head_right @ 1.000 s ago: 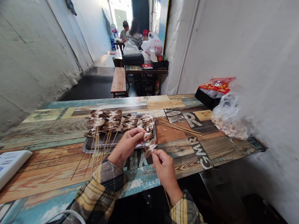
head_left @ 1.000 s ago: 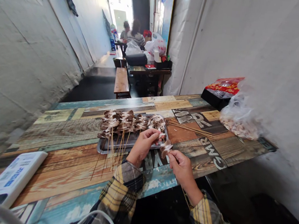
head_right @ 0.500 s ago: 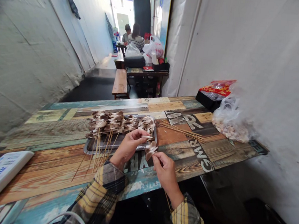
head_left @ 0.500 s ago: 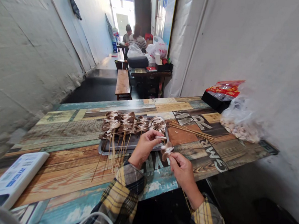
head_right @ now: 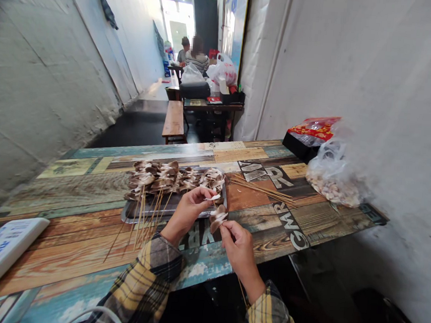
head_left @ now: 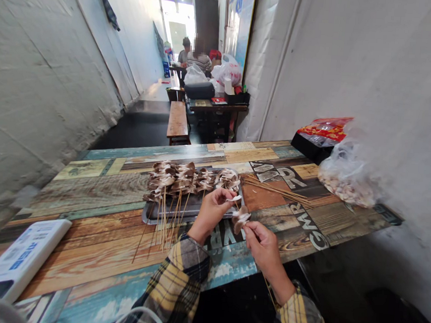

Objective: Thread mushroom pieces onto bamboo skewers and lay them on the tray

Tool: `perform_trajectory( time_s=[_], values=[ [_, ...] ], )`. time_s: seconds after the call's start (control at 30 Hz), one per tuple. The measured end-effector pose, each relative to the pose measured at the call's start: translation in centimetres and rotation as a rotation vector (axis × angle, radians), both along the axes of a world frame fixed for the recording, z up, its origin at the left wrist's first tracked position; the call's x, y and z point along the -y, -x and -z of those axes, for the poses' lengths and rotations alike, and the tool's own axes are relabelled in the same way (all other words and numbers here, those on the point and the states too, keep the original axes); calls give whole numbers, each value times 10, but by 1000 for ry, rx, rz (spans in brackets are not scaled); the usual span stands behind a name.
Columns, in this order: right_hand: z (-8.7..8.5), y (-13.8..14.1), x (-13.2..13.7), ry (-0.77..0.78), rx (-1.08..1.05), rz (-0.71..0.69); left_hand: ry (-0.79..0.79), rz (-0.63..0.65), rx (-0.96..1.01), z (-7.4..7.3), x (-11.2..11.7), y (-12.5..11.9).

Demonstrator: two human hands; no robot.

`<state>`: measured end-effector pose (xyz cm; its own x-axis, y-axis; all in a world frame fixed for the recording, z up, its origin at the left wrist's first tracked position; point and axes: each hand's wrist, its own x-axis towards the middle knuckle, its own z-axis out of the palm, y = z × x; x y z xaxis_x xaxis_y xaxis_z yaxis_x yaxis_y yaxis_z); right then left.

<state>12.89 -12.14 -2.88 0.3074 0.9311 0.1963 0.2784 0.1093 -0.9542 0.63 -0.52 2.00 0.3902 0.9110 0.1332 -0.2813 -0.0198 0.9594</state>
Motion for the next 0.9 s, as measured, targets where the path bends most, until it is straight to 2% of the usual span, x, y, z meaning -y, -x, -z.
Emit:
perform_trajectory(
  time_s=[0.27, 0.6, 0.9],
  values=[
    [0, 1, -2, 27, 4, 10, 40, 57, 2, 1, 2, 1],
    [-1, 1, -3, 23, 32, 14, 46, 14, 1, -1, 0, 2],
    [1, 1, -3, 12, 47, 12, 114, -16, 33, -2, 1, 2]
  ],
)
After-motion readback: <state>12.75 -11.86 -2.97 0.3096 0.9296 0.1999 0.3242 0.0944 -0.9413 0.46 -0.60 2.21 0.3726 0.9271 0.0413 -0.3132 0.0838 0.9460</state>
